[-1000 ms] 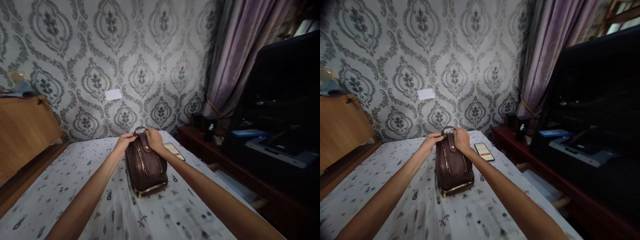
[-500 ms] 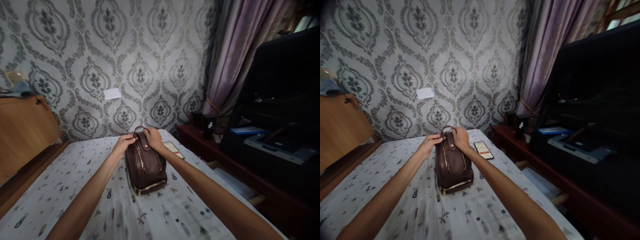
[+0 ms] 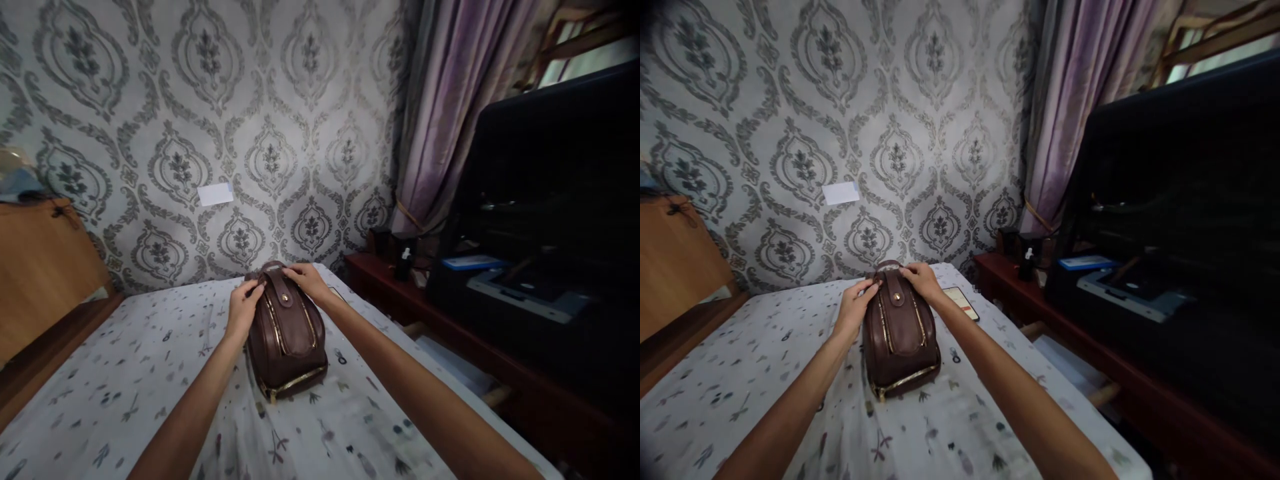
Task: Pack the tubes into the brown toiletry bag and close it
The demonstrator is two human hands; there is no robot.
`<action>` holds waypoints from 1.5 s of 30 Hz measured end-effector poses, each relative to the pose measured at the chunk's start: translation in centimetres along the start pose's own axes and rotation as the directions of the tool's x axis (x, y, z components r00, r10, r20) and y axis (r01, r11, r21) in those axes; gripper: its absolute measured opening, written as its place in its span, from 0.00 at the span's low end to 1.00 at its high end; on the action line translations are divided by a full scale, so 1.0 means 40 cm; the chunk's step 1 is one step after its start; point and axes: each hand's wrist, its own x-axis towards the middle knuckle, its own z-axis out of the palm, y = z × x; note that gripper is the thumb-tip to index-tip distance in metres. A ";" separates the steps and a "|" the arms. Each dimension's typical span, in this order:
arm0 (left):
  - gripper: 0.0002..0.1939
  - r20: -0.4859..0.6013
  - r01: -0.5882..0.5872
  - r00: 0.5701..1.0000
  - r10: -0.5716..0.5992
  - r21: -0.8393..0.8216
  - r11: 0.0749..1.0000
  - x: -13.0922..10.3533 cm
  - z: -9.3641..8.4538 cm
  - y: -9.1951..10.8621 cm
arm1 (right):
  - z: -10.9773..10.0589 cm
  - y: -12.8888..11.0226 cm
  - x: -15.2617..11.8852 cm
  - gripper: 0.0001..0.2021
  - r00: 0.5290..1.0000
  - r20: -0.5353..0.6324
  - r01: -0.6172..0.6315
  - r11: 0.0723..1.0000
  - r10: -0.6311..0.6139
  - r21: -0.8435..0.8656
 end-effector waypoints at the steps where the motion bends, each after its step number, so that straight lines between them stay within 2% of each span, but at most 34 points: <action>1: 0.14 -0.006 -0.004 1.000 0.004 0.005 1.000 0.000 0.001 -0.001 | -0.001 0.003 -0.003 0.16 1.000 -0.002 0.005 1.000 -0.005 0.020; 11: 0.11 -0.020 -0.071 0.997 0.072 0.069 0.995 0.004 0.006 -0.006 | 0.016 0.009 -0.003 0.16 0.993 -0.107 0.055 0.995 -0.047 0.082; 19: 0.11 -0.026 -0.097 0.995 0.101 0.099 0.990 0.010 0.007 -0.014 | 0.015 0.012 -0.008 0.16 0.991 -0.121 0.073 0.993 -0.062 0.088; 25: 0.10 -0.019 -0.107 0.994 0.111 0.126 0.986 0.013 0.004 -0.019 | 0.003 0.002 -0.023 0.18 0.992 -0.095 0.093 0.989 -0.082 0.118; 31: 0.09 -0.024 -0.109 0.993 0.114 0.149 0.983 0.014 0.004 -0.025 | -0.028 -0.010 -0.050 0.19 0.995 0.005 0.097 0.985 -0.099 0.143; 34: 0.09 -0.029 -0.112 0.993 0.118 0.152 0.982 0.013 0.005 -0.026 | -0.032 -0.019 -0.077 0.17 0.994 0.002 0.106 0.989 -0.107 0.105; 39: 0.09 -0.031 -0.112 0.993 0.118 0.152 0.982 0.010 0.005 -0.023 | -0.017 -0.023 -0.120 0.08 0.986 -0.101 0.135 0.991 -0.133 0.017; 45: 0.07 -0.012 -0.126 0.991 0.130 0.178 0.976 0.010 0.003 -0.006 | -0.014 -0.021 -0.129 0.08 0.977 -0.094 0.181 0.979 -0.190 -0.098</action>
